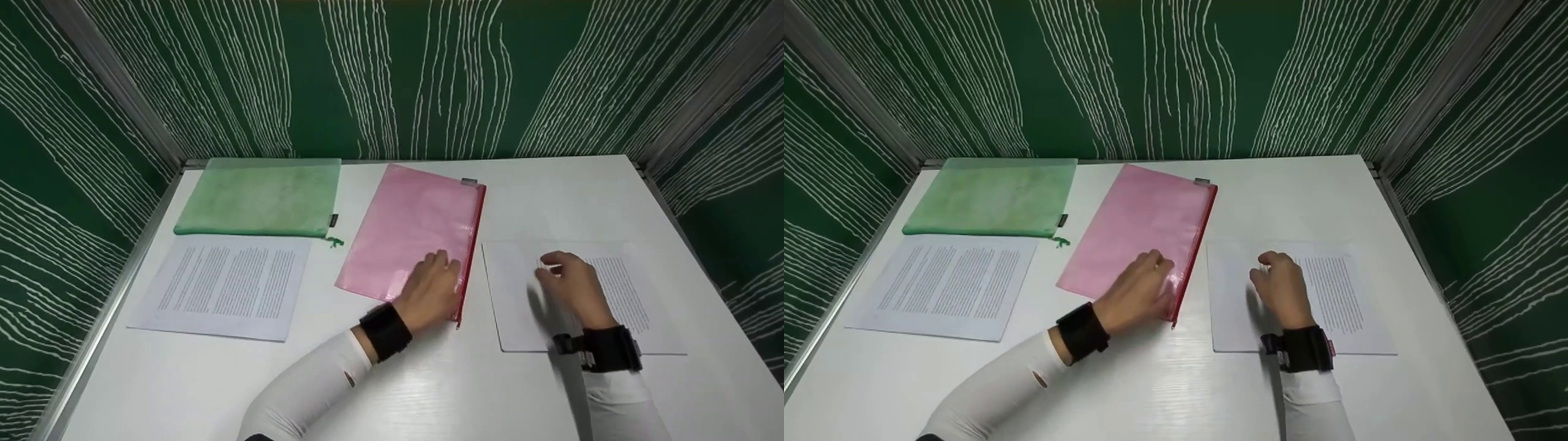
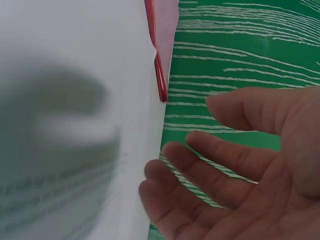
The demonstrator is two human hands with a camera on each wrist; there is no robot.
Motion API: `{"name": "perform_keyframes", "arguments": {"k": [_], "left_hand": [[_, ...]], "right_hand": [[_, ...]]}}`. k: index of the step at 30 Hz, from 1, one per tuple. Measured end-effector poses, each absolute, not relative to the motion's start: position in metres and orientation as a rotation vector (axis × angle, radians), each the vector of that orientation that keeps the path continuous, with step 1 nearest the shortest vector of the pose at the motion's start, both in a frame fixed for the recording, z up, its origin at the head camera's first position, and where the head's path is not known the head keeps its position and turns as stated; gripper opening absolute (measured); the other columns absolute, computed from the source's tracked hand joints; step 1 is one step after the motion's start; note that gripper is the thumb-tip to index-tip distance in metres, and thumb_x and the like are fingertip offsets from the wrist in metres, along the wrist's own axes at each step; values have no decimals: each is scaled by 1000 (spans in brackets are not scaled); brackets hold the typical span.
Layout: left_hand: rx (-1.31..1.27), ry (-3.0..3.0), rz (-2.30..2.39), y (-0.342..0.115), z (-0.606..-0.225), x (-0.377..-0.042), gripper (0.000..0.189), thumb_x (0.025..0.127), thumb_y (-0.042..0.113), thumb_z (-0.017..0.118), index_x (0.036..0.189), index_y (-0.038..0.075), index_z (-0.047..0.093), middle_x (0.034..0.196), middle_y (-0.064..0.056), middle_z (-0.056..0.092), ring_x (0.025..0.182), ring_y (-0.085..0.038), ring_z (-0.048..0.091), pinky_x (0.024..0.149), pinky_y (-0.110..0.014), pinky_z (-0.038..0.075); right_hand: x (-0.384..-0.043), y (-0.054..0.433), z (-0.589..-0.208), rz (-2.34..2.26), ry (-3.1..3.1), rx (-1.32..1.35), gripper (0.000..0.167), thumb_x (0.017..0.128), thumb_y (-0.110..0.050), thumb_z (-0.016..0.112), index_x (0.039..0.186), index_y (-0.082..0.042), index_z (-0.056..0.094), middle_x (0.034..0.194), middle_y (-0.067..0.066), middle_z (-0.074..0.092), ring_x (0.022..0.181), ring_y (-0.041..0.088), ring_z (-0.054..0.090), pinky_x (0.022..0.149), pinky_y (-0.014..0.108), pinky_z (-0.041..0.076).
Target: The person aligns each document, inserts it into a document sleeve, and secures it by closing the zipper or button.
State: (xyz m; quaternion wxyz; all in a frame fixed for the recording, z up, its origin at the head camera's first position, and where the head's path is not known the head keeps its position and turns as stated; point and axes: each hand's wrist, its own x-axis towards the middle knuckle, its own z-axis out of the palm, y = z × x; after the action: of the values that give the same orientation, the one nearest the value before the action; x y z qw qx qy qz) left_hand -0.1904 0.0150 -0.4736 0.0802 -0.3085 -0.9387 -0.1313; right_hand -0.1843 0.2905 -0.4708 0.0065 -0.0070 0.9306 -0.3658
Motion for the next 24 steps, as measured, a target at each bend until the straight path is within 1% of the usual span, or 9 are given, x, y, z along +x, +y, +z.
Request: {"name": "perform_keyframes", "arguments": {"k": [4, 6, 8, 12, 15, 18, 21, 24], "left_hand": [[-1139, -2760, -284, 46, -477, -169, 43, 85, 38, 83, 110, 6, 69, 104, -6, 60, 92, -21, 60, 76, -28, 52], [-1198, -2747, -215, 59, -479, -163, 45, 85, 43, 83, 110, 8, 69, 104, -4, 61, 91, -18, 61, 73, -26, 51], [-1224, -2748, -154, 70, -482, -159, 47, 84, 48, 82, 110, 11, 69, 106, -2, 61, 92, -17, 61, 73, -26, 51], [-1243, -2776, -35, 85, -487, -152, 57, 81, 59, 80, 113, 13, 68, 110, 0, 60, 96, -14, 59, 76, -26, 50], [-1226, -2787, 85, 94, -490, -149, 66, 75, 69, 79, 112, 15, 67, 107, 2, 57, 94, -12, 56, 75, -26, 48], [-1197, -2784, 200, 100, -494, -149, 75, 69, 76, 78, 112, 16, 67, 103, 4, 54, 91, -12, 54, 73, -26, 46], [-1169, -2790, 247, 104, -498, -151, 81, 65, 79, 78, 113, 16, 67, 102, 4, 53, 91, -11, 52, 72, -26, 45], [-1147, -2802, 243, 106, -501, -154, 82, 61, 80, 80, 113, 17, 68, 104, 5, 55, 93, -11, 52, 71, -26, 44]], "right_hand": [[-166, 299, -474, -1079, 2936, 26, 40, 100, -15, 61, 129, 13, 60, 126, 36, 58, 111, 48, 59, 86, 55, 49], [-159, 299, -477, -1042, 2944, 41, 40, 99, -15, 62, 128, 13, 61, 124, 36, 59, 108, 47, 60, 84, 54, 49], [-154, 299, -480, -1018, 2936, 50, 41, 99, -15, 63, 127, 14, 61, 122, 36, 60, 108, 47, 61, 85, 55, 49], [-148, 297, -487, -970, 2920, 40, 42, 98, -16, 64, 125, 16, 61, 124, 39, 58, 115, 53, 57, 94, 61, 46], [-146, 298, -490, -944, 2944, -4, 39, 96, -13, 66, 121, 17, 62, 124, 39, 59, 119, 56, 54, 98, 63, 43], [-143, 297, -493, -940, 2972, -48, 33, 94, -9, 68, 115, 16, 64, 119, 38, 61, 115, 54, 57, 97, 63, 44], [-139, 297, -495, -939, 2984, -72, 27, 92, -7, 70, 110, 13, 66, 116, 36, 63, 110, 51, 60, 93, 62, 46], [-136, 297, -495, -941, 2978, -73, 25, 92, -9, 71, 109, 9, 68, 116, 34, 63, 106, 47, 61, 90, 61, 47]]}}
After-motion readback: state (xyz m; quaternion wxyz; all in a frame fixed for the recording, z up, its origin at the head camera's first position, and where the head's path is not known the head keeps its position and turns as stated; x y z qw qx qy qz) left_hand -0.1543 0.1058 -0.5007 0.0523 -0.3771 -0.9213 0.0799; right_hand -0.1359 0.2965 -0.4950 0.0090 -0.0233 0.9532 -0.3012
